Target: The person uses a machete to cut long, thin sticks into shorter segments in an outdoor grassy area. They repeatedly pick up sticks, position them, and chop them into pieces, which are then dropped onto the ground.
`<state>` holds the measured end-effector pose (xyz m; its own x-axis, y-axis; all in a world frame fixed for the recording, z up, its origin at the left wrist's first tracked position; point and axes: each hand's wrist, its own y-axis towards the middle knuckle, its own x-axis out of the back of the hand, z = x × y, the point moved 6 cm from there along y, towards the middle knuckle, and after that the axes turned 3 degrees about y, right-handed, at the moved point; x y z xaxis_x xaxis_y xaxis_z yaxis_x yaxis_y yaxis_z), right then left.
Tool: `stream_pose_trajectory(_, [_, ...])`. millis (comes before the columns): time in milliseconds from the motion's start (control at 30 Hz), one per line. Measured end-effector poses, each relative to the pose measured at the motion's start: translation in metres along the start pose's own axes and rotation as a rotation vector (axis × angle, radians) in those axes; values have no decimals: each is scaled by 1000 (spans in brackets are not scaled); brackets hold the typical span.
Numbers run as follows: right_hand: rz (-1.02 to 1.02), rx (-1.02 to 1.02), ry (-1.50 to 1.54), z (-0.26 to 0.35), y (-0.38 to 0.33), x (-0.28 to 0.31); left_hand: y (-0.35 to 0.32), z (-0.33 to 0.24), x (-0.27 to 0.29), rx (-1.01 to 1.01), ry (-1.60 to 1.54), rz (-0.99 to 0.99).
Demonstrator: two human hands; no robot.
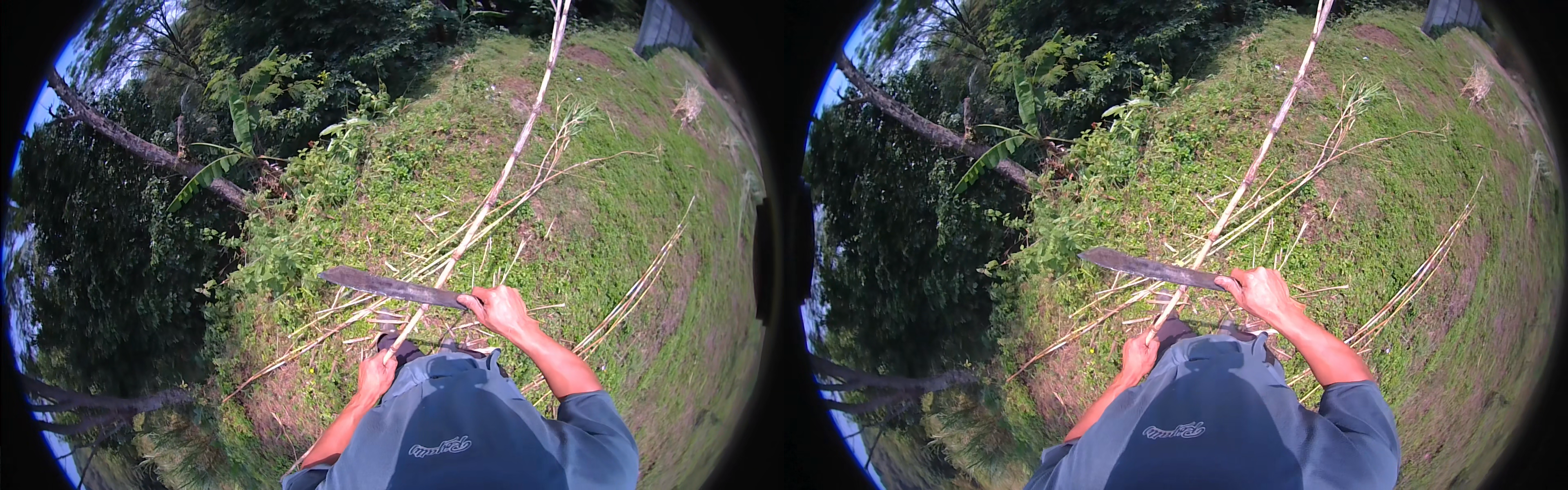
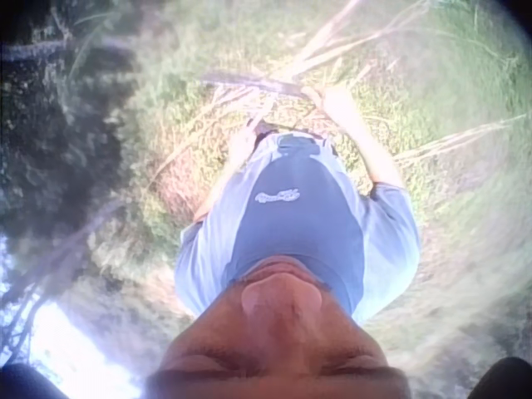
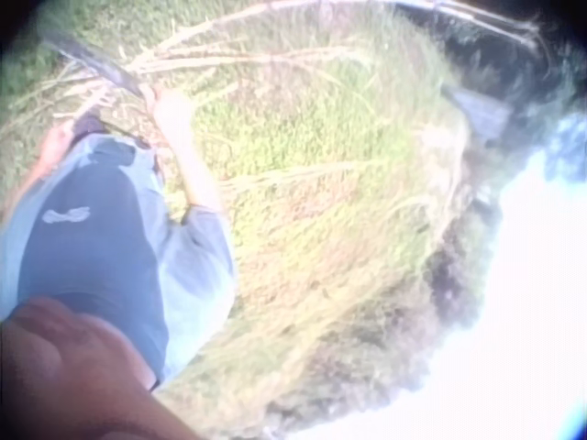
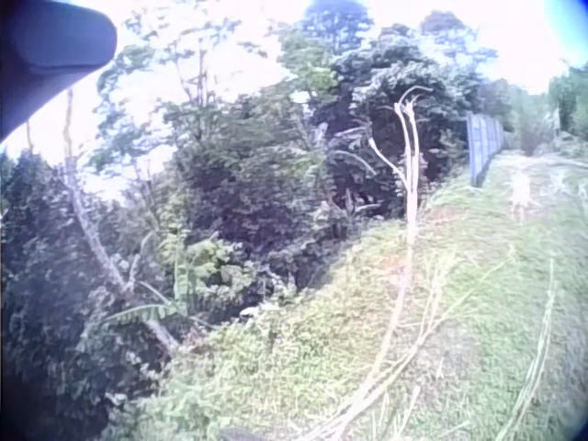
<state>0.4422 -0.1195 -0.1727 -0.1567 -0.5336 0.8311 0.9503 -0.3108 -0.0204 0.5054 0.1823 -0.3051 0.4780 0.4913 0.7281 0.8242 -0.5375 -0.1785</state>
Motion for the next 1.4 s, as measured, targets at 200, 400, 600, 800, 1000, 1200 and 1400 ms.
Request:
stream_pose_trajectory(200, [-395, -226, 120, -60, 35, 67, -20, 35, 0, 109, -33, -5])
stream_pose_trajectory(400, [-502, -224, 146, -59, 42, 95, -37, 63, 2, 71, 49, -101])
stream_pose_trajectory(600, [-377, -218, 24, -46, 33, 94, -60, 41, 7, -38, 283, -417])
stream_pose_trajectory(800, [-515, -217, 18, -50, 40, 133, -67, 58, -6, -152, 301, -523])
stream_pose_trajectory(1000, [-471, -268, 87, -61, 35, 154, -72, 55, -17, -170, 322, -567])
stream_pose_trajectory(1200, [-409, -197, 53, -60, 25, 142, -82, 77, -41, -117, 346, -482])
stream_pose_trajectory(1400, [-456, -352, 219, -70, 29, 158, -82, 60, -37, -130, 238, -402])
